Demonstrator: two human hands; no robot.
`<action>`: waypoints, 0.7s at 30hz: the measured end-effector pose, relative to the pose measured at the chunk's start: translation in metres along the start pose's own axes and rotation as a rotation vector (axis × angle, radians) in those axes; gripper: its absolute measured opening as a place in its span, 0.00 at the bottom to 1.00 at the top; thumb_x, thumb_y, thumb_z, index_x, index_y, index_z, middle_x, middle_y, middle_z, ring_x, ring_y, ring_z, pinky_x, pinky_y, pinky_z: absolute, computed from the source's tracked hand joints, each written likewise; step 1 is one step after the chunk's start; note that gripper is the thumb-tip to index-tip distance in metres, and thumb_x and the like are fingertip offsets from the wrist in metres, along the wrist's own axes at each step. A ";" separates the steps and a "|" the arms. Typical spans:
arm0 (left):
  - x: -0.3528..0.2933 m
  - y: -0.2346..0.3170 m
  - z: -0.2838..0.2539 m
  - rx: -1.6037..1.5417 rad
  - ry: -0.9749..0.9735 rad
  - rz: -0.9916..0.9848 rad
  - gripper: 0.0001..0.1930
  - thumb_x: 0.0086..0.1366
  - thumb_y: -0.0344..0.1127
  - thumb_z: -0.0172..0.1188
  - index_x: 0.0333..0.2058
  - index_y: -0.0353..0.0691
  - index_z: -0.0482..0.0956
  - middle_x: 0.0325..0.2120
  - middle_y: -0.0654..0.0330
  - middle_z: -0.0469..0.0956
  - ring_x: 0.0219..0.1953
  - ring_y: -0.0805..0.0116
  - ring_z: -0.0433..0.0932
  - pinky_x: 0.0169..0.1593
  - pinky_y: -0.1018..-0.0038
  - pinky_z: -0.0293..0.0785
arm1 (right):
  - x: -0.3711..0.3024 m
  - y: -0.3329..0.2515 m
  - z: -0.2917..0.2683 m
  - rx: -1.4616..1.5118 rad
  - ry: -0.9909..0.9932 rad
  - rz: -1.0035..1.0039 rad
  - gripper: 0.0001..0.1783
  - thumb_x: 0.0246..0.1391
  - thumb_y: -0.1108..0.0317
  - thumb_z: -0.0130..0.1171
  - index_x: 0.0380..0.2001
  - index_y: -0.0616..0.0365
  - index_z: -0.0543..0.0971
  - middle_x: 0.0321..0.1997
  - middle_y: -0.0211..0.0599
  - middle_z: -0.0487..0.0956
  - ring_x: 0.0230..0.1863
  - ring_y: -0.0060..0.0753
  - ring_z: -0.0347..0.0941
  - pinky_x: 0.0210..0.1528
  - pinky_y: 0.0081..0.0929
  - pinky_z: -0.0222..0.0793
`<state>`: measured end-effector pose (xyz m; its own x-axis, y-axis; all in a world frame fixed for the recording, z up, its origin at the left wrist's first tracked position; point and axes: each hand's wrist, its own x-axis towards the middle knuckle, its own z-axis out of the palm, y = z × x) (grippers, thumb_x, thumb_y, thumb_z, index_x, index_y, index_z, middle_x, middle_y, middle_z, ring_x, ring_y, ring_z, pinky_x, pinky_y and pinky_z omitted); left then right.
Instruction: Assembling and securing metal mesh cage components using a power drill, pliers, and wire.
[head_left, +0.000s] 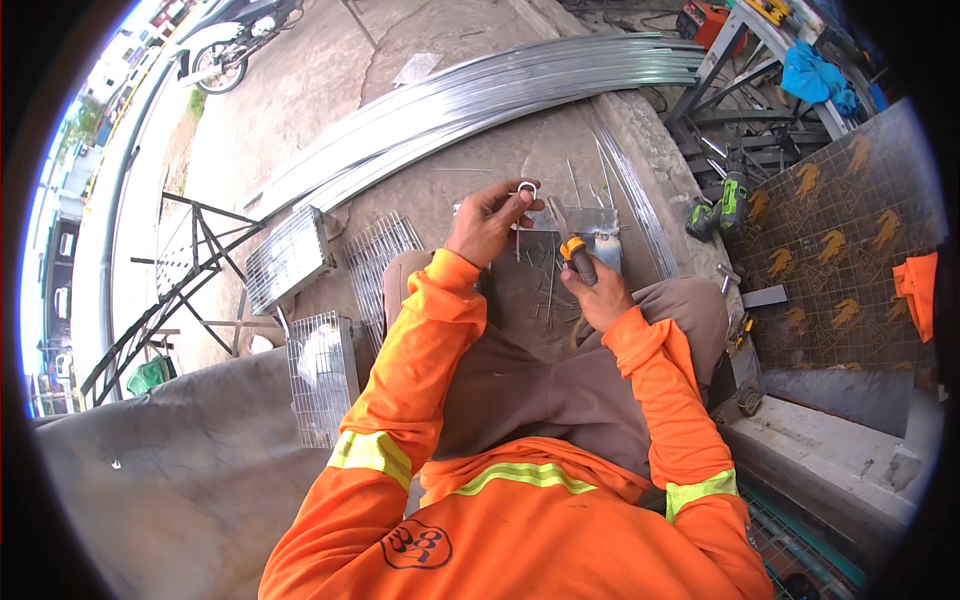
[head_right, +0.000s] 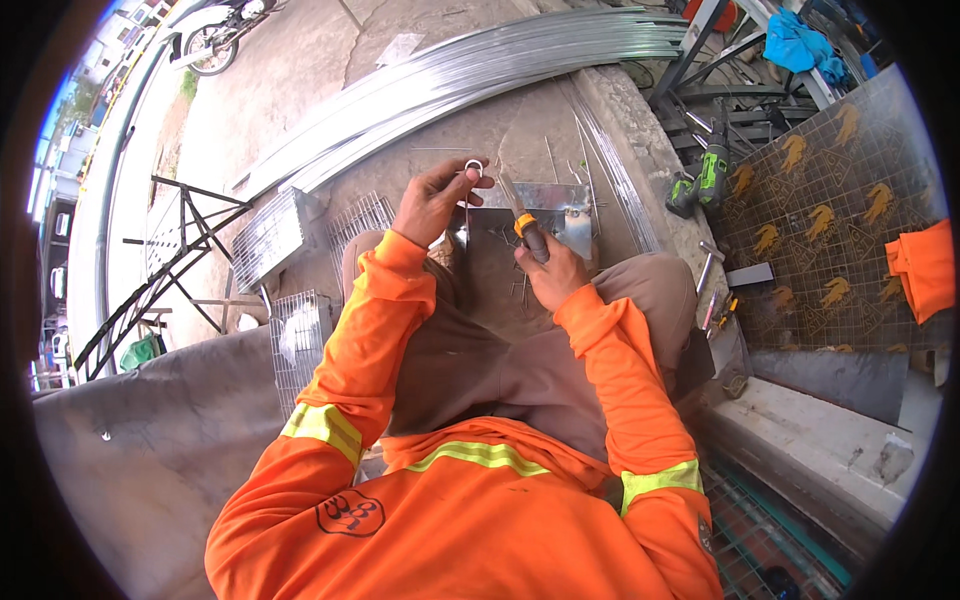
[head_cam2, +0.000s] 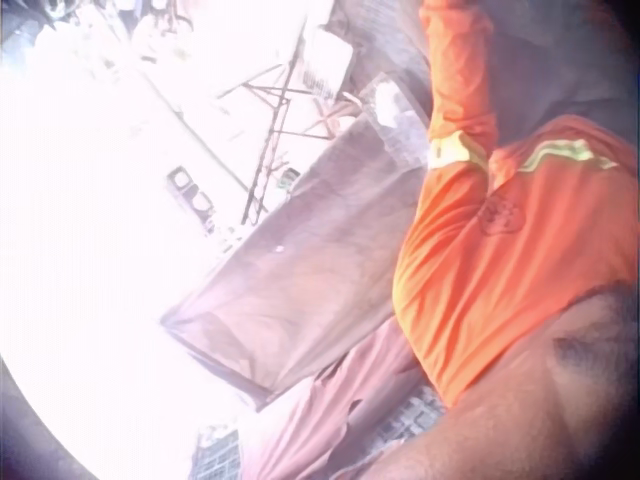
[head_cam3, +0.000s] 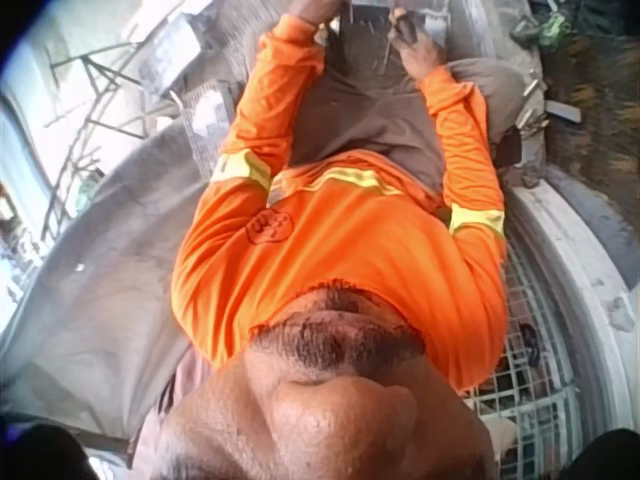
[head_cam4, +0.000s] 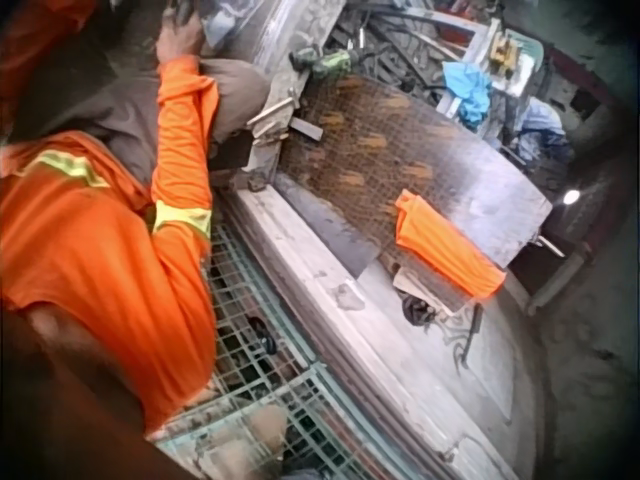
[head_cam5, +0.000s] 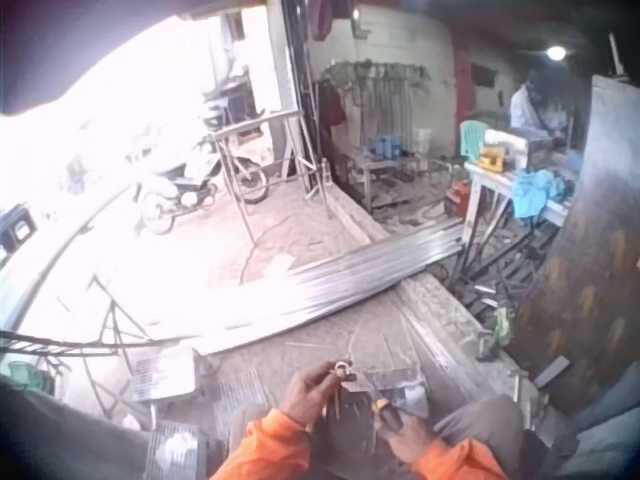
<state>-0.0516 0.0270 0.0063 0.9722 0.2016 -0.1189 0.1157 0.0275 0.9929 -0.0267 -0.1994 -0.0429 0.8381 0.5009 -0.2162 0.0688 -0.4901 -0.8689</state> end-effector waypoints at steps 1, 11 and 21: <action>0.000 0.002 0.000 0.006 -0.004 -0.002 0.19 0.71 0.44 0.57 0.53 0.38 0.78 0.38 0.60 0.83 0.34 0.77 0.77 0.35 0.78 0.74 | 0.002 0.002 0.001 -0.004 -0.004 0.002 0.21 0.59 0.51 0.60 0.48 0.54 0.78 0.37 0.47 0.82 0.44 0.55 0.78 0.47 0.41 0.71; 0.003 0.007 0.000 -0.230 0.195 -0.122 0.19 0.70 0.44 0.57 0.53 0.38 0.79 0.39 0.62 0.76 0.41 0.73 0.76 0.37 0.75 0.81 | 0.004 -0.012 0.000 0.032 -0.063 0.098 0.23 0.59 0.51 0.60 0.49 0.56 0.78 0.38 0.47 0.82 0.44 0.53 0.78 0.47 0.39 0.70; 0.011 0.003 -0.005 -0.290 0.198 -0.135 0.17 0.68 0.40 0.61 0.52 0.41 0.77 0.39 0.63 0.81 0.38 0.76 0.78 0.39 0.77 0.77 | 0.007 -0.010 0.002 0.024 -0.050 0.031 0.24 0.59 0.49 0.59 0.48 0.58 0.78 0.37 0.49 0.82 0.43 0.54 0.78 0.46 0.40 0.70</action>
<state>-0.0420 0.0340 0.0077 0.8905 0.3623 -0.2752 0.1503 0.3368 0.9295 -0.0227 -0.1896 -0.0365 0.8114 0.5211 -0.2649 0.0293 -0.4888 -0.8719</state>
